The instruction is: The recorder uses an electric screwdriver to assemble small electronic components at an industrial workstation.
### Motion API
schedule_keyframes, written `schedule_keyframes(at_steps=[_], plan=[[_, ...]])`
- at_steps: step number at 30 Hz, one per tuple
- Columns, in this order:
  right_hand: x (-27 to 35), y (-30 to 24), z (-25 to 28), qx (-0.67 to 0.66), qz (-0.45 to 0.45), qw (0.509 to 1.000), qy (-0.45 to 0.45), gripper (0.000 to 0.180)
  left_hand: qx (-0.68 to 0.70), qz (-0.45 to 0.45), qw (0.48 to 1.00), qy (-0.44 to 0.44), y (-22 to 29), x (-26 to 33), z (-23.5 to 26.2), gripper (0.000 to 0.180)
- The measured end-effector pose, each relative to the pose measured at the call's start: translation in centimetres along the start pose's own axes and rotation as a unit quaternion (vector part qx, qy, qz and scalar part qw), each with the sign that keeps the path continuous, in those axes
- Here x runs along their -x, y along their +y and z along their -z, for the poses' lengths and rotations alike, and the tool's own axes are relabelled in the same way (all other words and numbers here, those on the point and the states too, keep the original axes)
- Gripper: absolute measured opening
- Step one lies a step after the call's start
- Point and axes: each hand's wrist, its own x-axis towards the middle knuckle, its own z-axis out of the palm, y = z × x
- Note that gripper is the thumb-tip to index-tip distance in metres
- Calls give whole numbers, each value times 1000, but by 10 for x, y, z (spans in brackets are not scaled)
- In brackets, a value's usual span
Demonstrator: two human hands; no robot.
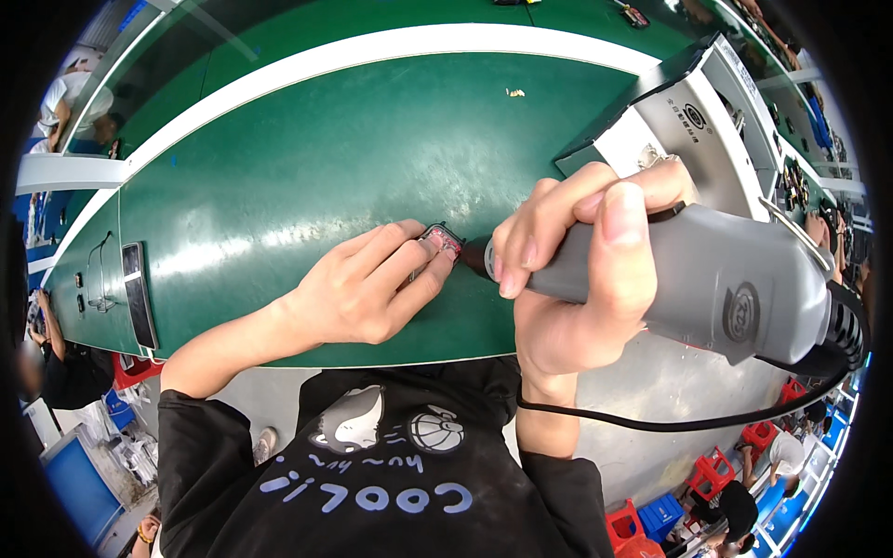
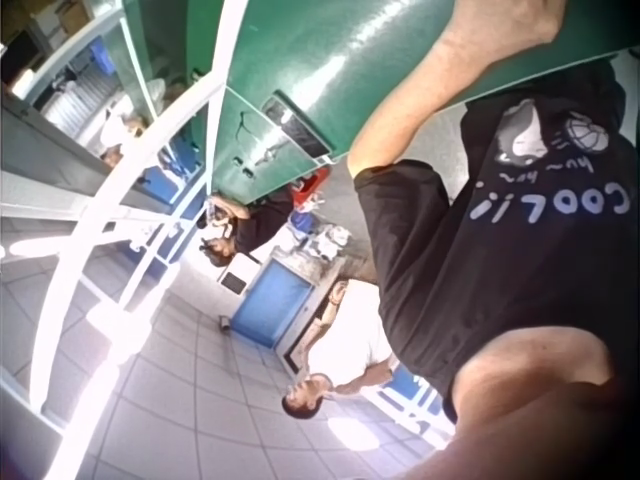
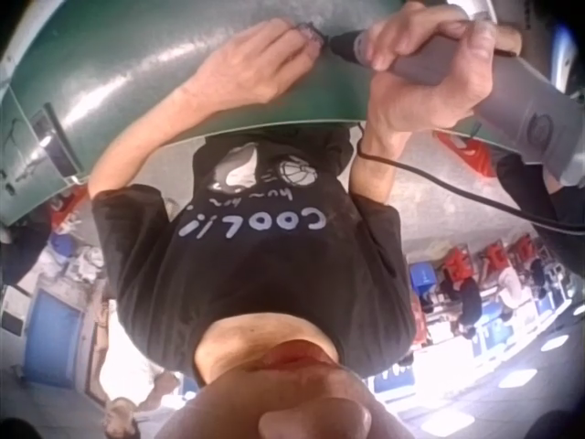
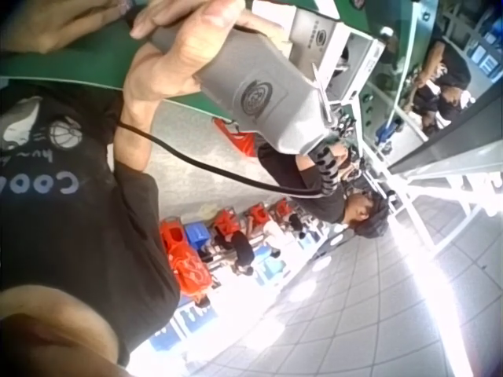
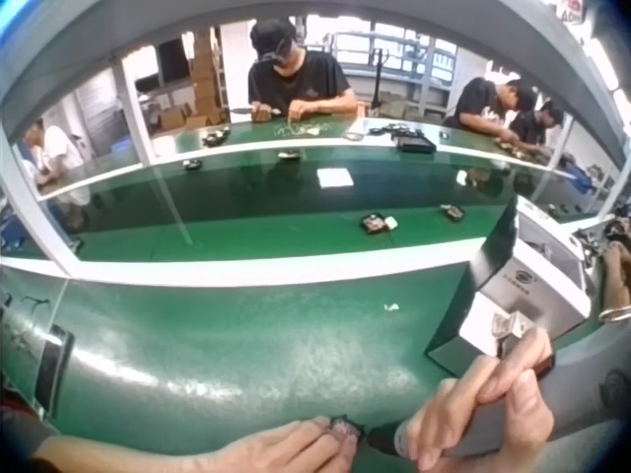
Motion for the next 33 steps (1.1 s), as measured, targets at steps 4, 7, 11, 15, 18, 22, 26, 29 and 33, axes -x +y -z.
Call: schedule_keyframes(at_steps=[4, 7, 11, 15, 18, 22, 26, 29, 33], plan=[[5, -1, -1, 26, 1, 1000, -10, 21, 3, 6, 1000, -5, 0, -2, 0, 27], [7, 3, -2, 61, 30, 998, -13, 22, 0, 5, 1000, -9, 0, -4, 2, 27], [8, 3, 0, 54, 41, 998, -16, 22, 9, 5, 1000, -22, -1, -3, 3, 27], [12, 0, 0, 28, 40, 998, 26, 23, 40, 12, 999, -19, -5, 1, 3, 28], [11, -9, 3, 23, 68, 997, 7, 24, 47, 18, 999, -14, -5, 1, 2, 29], [8, -12, 7, 14, 93, 995, -30, 27, 79, 45, 996, -16, -6, -3, 7, 29], [0, -4, 3, -2, 72, 996, -43, 27, 84, 40, 995, -21, -8, -2, 7, 30], [-3, 4, 1, 8, 61, 997, -39, 26, 76, 33, 996, -28, -9, 2, 9, 32], [-6, 15, -1, 6, 64, 996, -66, 25, 76, 36, 996, -32, -5, 7, 10, 30]])
